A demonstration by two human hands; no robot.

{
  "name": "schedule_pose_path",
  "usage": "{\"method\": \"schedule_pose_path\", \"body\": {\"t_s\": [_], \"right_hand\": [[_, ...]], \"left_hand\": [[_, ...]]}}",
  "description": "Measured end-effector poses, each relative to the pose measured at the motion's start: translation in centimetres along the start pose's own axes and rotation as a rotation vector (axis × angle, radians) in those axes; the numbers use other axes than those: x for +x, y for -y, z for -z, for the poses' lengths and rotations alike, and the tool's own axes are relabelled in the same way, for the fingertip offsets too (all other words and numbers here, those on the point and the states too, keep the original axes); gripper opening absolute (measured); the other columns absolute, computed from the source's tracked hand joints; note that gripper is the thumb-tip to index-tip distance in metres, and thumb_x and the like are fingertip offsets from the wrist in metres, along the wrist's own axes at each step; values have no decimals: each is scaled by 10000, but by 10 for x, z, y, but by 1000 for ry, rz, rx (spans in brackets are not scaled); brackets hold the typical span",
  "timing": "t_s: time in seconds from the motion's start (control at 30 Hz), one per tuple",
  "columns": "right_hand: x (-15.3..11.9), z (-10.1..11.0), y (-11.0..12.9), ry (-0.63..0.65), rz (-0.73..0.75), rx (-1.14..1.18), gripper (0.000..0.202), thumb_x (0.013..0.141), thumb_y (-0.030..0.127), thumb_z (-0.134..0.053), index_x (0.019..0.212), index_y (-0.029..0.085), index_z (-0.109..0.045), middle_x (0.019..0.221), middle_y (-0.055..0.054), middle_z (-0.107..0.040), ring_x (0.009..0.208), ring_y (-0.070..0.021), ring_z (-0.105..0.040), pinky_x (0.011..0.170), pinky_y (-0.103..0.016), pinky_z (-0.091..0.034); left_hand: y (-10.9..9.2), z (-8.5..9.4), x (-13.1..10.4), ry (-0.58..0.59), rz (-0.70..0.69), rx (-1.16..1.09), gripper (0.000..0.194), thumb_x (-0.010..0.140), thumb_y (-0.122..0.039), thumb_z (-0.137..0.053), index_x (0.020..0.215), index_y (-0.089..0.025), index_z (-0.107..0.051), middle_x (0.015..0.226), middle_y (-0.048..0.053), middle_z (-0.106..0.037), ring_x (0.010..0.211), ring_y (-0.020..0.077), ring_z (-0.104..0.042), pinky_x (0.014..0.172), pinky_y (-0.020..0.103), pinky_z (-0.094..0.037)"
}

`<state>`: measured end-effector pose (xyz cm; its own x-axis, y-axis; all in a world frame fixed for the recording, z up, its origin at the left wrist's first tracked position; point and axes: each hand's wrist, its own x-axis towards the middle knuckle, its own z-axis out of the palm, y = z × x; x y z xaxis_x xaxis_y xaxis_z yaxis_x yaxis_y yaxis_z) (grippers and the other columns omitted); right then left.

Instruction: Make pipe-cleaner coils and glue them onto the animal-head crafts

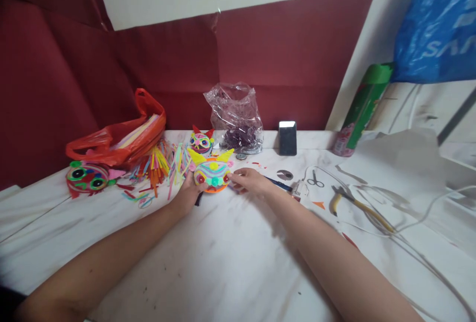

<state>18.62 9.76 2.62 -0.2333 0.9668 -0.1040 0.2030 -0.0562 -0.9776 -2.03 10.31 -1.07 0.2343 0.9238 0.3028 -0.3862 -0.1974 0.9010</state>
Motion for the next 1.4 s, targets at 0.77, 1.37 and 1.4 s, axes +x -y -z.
{"method": "schedule_pose_path", "body": {"t_s": [0.77, 1.37, 1.4], "right_hand": [[4, -6, -9, 247, 122, 285, 489, 631, 381, -759, 1042, 182, -585, 1058, -65, -658, 890, -158, -625, 613, -203, -542], [4, -6, -10, 225, 100, 315, 465, 624, 326, -771, 1025, 180, -587, 1046, -62, -660, 864, -145, -634, 615, -201, -550], [5, -6, -11, 216, 100, 324, 467, 619, 319, -775, 1025, 183, -587, 1045, -60, -661, 862, -145, -635, 616, -204, -552]], "left_hand": [[1, 2, 1, 29, 89, -136, 652, 613, -123, -720, 1190, -256, -446, 1137, 39, -617, 1122, 227, -544, 944, 357, -441], [0, 0, 1, 36, 77, -117, 528, 607, -136, -738, 1059, -219, -477, 1072, 32, -621, 1078, 207, -558, 949, 369, -429], [1, 0, 1, 7, 70, -116, 518, 599, -135, -743, 1038, -214, -480, 1075, 32, -619, 1076, 204, -556, 952, 366, -424]]}}
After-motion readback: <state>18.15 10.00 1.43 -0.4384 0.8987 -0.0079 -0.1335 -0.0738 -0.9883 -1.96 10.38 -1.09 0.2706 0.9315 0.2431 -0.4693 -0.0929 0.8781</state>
